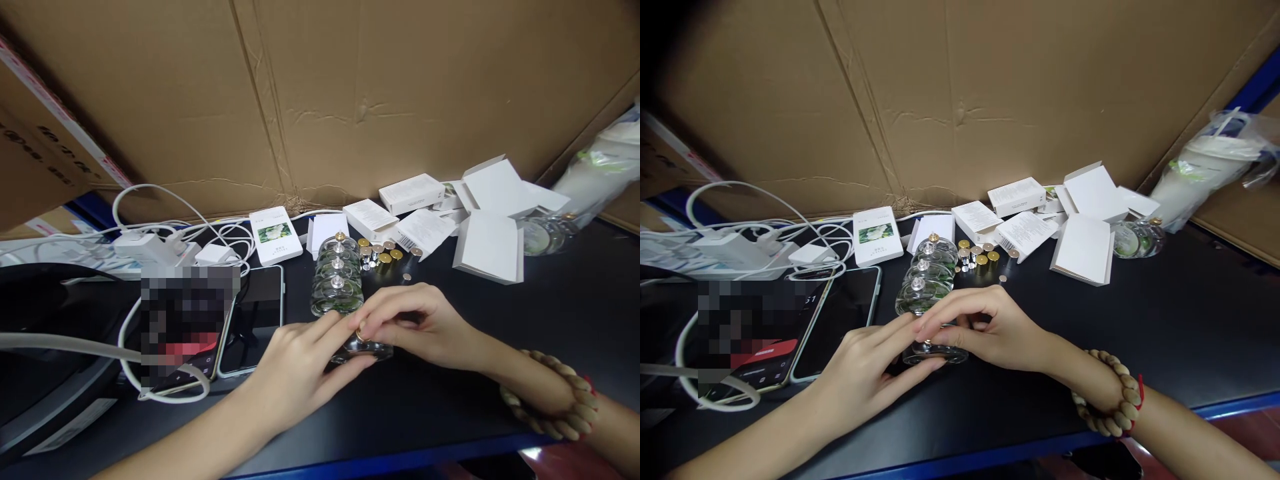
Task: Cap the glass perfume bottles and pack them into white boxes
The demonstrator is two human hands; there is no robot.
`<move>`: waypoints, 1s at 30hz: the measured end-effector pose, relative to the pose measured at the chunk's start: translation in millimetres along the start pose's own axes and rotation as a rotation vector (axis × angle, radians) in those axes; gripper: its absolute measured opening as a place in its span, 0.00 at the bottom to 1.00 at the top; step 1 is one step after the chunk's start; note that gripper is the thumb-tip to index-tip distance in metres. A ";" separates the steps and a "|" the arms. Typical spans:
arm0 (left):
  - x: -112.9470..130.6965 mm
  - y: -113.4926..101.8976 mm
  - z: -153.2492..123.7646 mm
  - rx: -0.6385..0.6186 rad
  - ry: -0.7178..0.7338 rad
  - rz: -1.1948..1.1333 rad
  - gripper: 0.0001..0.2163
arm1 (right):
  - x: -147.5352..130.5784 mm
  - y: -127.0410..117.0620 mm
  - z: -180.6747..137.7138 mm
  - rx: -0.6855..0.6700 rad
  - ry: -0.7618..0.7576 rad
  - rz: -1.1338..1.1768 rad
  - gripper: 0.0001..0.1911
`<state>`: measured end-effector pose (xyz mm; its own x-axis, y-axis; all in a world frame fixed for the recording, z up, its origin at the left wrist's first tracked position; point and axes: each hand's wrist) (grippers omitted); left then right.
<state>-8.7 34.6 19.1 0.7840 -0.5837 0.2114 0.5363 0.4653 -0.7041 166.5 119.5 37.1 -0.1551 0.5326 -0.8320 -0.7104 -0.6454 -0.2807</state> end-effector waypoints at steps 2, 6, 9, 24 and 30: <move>0.1 0.0 0.0 -0.002 0.007 0.000 0.11 | -0.4 0.2 -0.2 0.002 -0.012 -0.021 0.05; -0.3 0.6 -0.6 -0.006 0.014 0.006 0.11 | -0.8 0.6 -0.3 0.002 -0.039 -0.020 0.05; -0.8 1.2 -0.8 -0.003 0.017 0.005 0.11 | -1.5 0.6 -0.1 -0.012 0.006 0.015 0.05; -0.6 -2.5 0.7 -0.048 -0.012 -0.026 0.12 | 20.8 -25.0 1.0 0.380 -0.191 -0.802 0.08; 0.0 -2.3 0.6 -0.038 -0.006 -0.019 0.11 | 30.6 -41.6 3.7 0.434 -0.053 -1.166 0.10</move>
Point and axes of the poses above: each hand's wrist, its own z-axis towards the middle knuckle, its own y-axis out of the palm, x = y × z, and after that the axes turned 8 degrees about x, right-handed
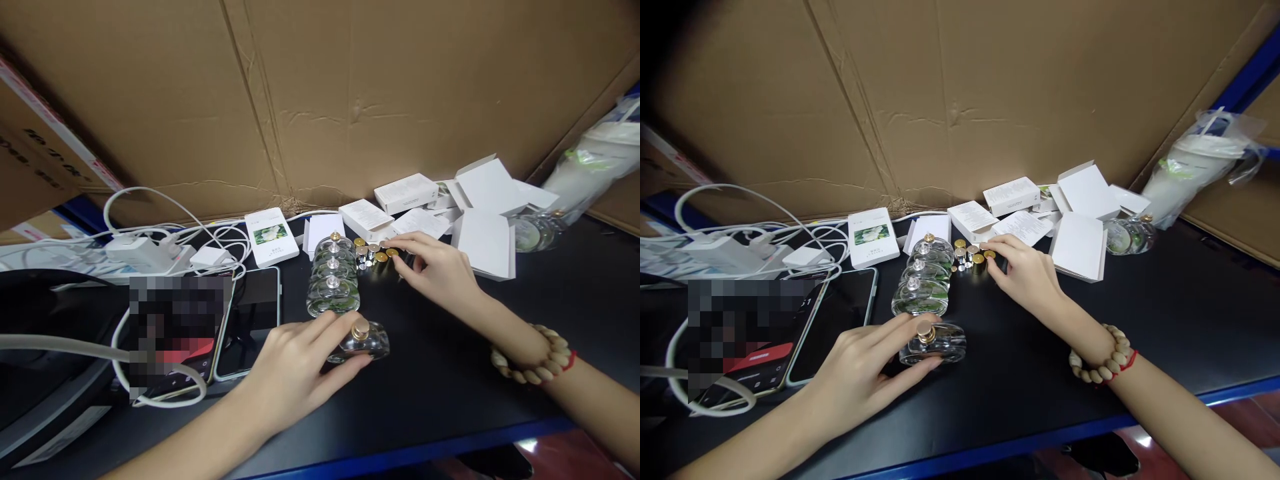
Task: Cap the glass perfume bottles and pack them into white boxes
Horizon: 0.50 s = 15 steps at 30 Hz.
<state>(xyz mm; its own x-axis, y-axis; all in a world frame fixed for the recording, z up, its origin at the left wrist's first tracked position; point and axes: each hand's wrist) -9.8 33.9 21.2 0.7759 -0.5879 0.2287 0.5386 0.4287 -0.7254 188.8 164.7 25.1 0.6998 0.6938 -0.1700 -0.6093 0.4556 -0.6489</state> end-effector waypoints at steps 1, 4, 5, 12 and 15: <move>0.0 0.0 0.0 0.000 -0.001 0.001 0.11 | 1.3 -0.2 0.4 0.003 0.002 -0.014 0.10; -0.4 0.2 -0.4 0.004 0.001 0.002 0.11 | 3.2 -0.4 0.5 0.008 -0.009 -0.021 0.09; -0.6 0.2 -0.6 0.004 0.001 0.003 0.11 | 3.5 -0.4 0.4 0.005 -0.018 -0.014 0.09; 0.4 0.3 -0.4 0.003 -0.009 0.006 0.10 | 0.5 0.2 -0.6 -0.115 -0.171 0.084 0.11; -0.1 1.2 -0.6 0.008 -0.005 0.004 0.10 | -0.3 1.2 -0.6 -0.129 -0.200 0.051 0.11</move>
Point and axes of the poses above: each hand's wrist, its own z-axis towards the middle knuckle, its own y-axis out of the palm, x = y × z, and after that the axes turned 8 degrees about x, right-handed
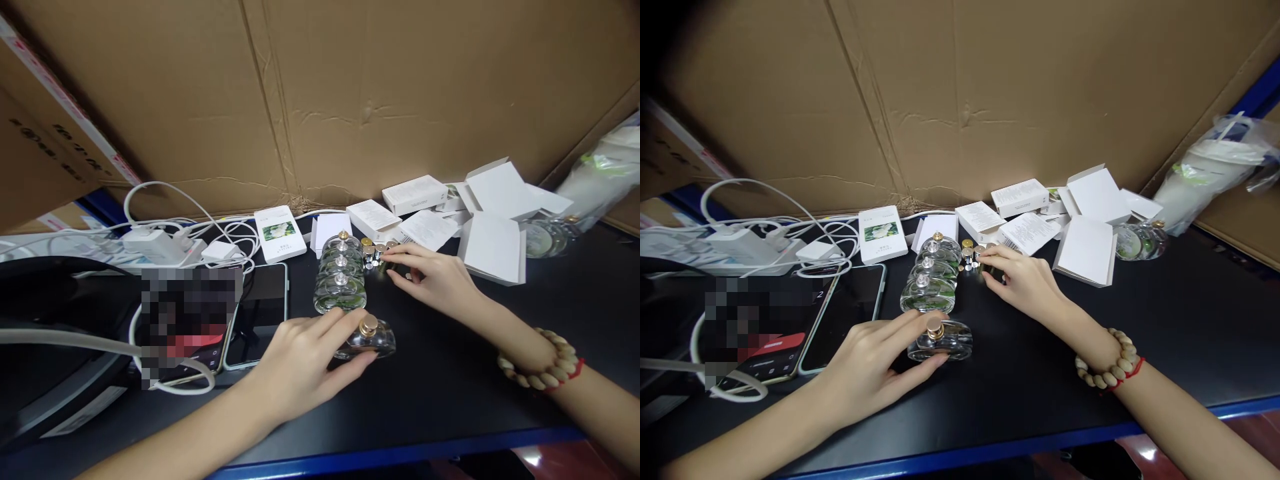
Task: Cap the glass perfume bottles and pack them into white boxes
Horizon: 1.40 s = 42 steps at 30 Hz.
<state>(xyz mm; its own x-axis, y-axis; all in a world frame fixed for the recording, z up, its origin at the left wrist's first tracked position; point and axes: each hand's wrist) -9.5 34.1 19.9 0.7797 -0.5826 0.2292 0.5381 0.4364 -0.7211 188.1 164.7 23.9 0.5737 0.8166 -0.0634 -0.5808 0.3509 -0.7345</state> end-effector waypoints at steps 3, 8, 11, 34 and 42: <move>-1.1 0.4 -1.2 0.006 0.003 0.002 0.11 | 1.2 1.3 -0.7 -0.001 0.010 0.007 0.10; -0.4 0.2 -2.4 -0.001 -0.001 0.000 0.12 | 3.3 1.6 -2.1 0.013 0.000 -0.005 0.10; -0.3 0.4 -1.5 -0.002 0.005 0.005 0.12 | 4.0 1.5 -2.4 0.017 0.008 -0.005 0.09; 1.1 2.6 0.1 -0.032 -0.003 -0.005 0.14 | -47.3 -19.2 -0.4 0.260 0.269 0.918 0.07; 1.7 -0.2 2.3 -0.060 -0.017 -0.009 0.15 | -54.3 -15.2 -3.4 0.193 0.332 1.073 0.10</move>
Point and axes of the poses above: each hand's wrist, its own z-axis towards the middle knuckle, its own y-axis out of the palm, x = y × z, and after that the axes turned 8 degrees about x, right-handed
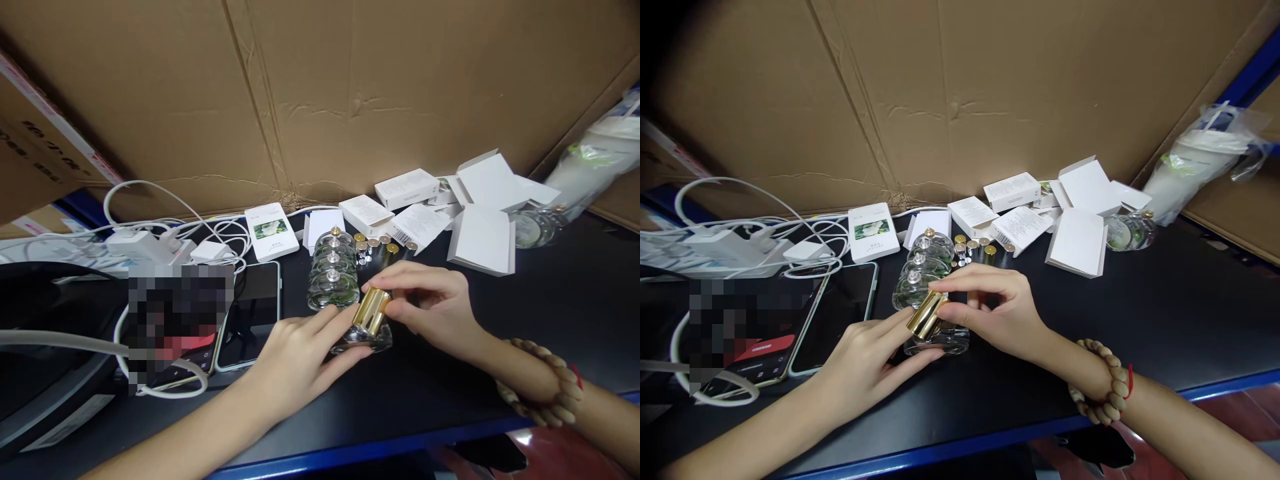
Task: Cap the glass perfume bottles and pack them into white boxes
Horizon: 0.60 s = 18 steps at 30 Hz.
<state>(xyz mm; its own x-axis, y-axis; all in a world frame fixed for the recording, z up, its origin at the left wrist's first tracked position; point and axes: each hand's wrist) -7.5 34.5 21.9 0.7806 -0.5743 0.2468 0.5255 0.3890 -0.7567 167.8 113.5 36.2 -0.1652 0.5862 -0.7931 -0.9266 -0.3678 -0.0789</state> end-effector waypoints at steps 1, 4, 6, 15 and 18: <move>-0.2 0.1 0.0 -0.003 0.000 0.002 0.15 | -0.1 0.2 0.1 0.015 0.051 0.043 0.11; -1.0 1.4 -0.5 0.020 0.015 0.024 0.15 | 0.0 0.4 0.7 0.074 0.179 0.146 0.09; -1.3 2.4 -1.1 0.043 0.027 0.036 0.14 | 0.7 0.3 1.3 0.111 0.205 0.164 0.07; 0.0 1.6 0.0 -0.031 -0.018 -0.007 0.13 | -1.6 0.8 -0.8 -0.001 0.078 0.074 0.13; -0.5 1.8 0.5 -0.039 -0.026 -0.009 0.14 | -3.4 0.4 -2.1 -0.054 -0.006 0.045 0.16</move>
<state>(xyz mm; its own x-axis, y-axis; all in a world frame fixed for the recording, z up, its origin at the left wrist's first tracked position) -6.8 35.9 20.7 0.7845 -0.5585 0.2694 0.5197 0.3551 -0.7771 168.6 109.8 37.5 -0.2085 0.5724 -0.7930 -0.8985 -0.4325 -0.0759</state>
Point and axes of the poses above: each hand's wrist, its own z-axis towards the middle knuckle, its own y-axis out of the palm, x = y × z, and after that the axes turned 8 degrees about x, right-handed
